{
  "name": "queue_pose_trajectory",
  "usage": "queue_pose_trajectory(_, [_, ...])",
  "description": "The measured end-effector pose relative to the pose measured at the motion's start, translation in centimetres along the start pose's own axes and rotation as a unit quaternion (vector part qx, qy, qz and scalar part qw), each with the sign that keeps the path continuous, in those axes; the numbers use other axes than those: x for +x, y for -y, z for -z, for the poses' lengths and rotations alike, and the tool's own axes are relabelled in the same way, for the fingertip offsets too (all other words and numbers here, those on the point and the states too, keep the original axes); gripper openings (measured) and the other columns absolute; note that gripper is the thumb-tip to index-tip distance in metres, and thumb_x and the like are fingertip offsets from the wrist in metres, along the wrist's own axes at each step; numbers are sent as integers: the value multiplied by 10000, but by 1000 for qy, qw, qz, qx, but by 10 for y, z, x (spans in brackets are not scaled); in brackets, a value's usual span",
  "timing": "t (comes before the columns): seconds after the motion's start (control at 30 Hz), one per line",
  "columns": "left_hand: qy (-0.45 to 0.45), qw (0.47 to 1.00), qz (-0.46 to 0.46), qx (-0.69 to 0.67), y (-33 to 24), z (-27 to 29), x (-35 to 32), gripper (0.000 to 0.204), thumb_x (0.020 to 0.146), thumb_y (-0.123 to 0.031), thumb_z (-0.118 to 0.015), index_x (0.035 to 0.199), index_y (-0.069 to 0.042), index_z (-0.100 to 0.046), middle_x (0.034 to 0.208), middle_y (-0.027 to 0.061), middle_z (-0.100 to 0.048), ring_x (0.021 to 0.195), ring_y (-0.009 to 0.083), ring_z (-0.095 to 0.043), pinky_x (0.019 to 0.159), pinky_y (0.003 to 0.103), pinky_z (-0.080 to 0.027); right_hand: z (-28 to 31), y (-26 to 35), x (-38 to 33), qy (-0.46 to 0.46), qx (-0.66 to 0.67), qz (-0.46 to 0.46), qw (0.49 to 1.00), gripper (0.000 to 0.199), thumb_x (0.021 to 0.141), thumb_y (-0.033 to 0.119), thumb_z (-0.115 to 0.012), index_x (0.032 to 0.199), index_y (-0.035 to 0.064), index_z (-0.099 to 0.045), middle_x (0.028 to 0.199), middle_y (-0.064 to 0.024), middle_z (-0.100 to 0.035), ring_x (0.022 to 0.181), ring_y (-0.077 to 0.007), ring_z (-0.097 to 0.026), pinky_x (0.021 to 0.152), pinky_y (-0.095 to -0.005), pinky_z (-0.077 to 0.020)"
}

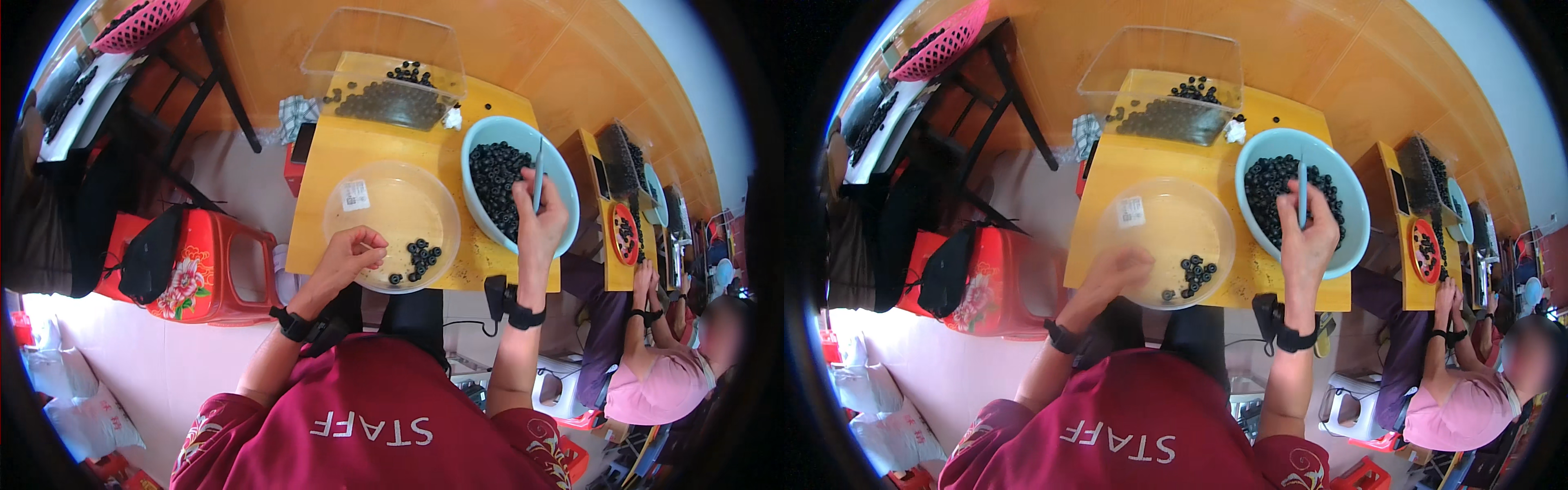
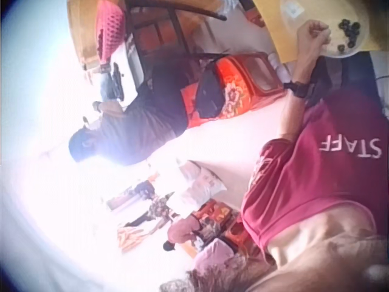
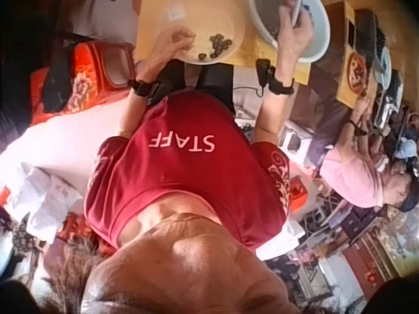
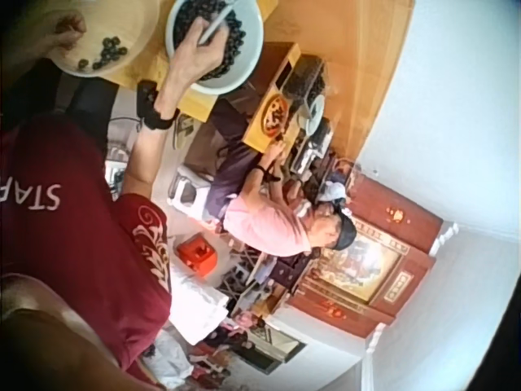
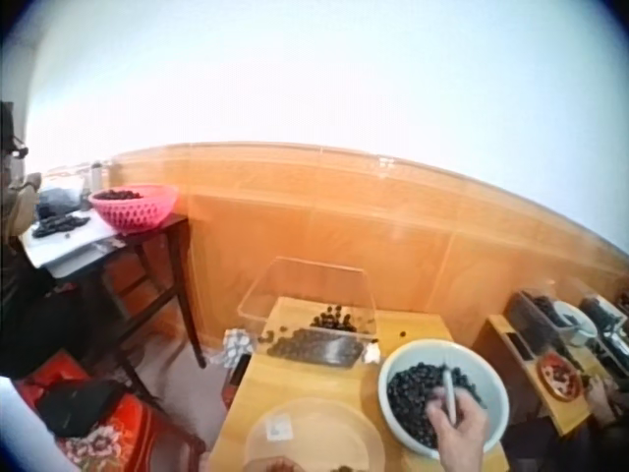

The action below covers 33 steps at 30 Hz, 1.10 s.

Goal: Sorting small black round components (possibly rubber or plastic) using tweezers into a container.

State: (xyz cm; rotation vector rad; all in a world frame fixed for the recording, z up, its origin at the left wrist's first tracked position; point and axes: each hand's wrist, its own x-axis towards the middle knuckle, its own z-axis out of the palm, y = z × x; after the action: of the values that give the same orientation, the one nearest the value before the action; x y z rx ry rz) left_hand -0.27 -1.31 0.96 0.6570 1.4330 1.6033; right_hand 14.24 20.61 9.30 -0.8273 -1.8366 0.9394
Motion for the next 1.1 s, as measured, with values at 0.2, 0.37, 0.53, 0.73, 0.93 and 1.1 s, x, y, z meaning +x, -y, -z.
queue_pose_trajectory(0.2, [4, 985, -71, 157, 31, -6, 24, 156, 755, -55, -636, 899, -6, -607, 828, 88, -581, 684, 175, -595, 633, 284, -484, 0, -22, -62, 67, -26, -95, 993, 114, 808, 53, -629, 903, -10, -635, 710, 36, -538, 632, -32, -405, 553, -192, -337])
queue_pose_trajectory(0.37, [3, 911, -141, 387, 28, -36, 43, 215, 708, -27, -633, 919, -9, -599, 846, 165, -553, 775, 315, -581, 688, 387, -473, -2, -47, -93, 70, 2, -143, 987, 104, 814, 63, -632, 893, -4, -643, 636, 60, -503, 555, -13, -360, 484, -184, -289])
queue_pose_trajectory(0.53, [8, 855, -165, 491, 43, -47, 57, 177, 678, 6, -599, 846, -6, -546, 865, 185, -542, 815, 388, -566, 711, 461, -459, -11, -43, -104, 60, 42, -141, 987, 106, 809, 65, -636, 889, -4, -645, 617, 60, -496, 553, -24, -375, 486, -194, -296])
queue_pose_trajectory(0.73, [16, 878, -141, 458, 38, -49, 61, 170, 670, 6, -636, 805, -5, -534, 823, 172, -547, 817, 371, -552, 711, 425, -438, -10, -42, -109, 111, -3, -181, 977, 102, 818, 44, -622, 899, -16, -632, 708, 5, -577, 654, -53, -520, 606, -195, -416])
queue_pose_trajectory(0.93, [-7, 897, -129, 422, 25, -40, 62, 171, 672, 7, -642, 811, -12, -544, 718, 112, -561, 677, 279, -588, 613, 353, -459, -11, -41, -112, 123, -26, -190, 974, 113, 821, 55, -623, 903, -21, -633, 699, 8, -577, 649, -45, -514, 596, -191, -412])
queue_pose_trajectory(1.1, [82, 995, 2, -58, -3, -16, 49, 160, 779, -44, -637, 934, -24, -605, 856, 50, -613, 739, 121, -617, 602, 274, -502, -10, -31, -113, 138, 2, -185, 973, 135, 829, 66, -614, 927, -24, -635, 720, -6, -591, 656, -52, -523, 601, -191, -415])
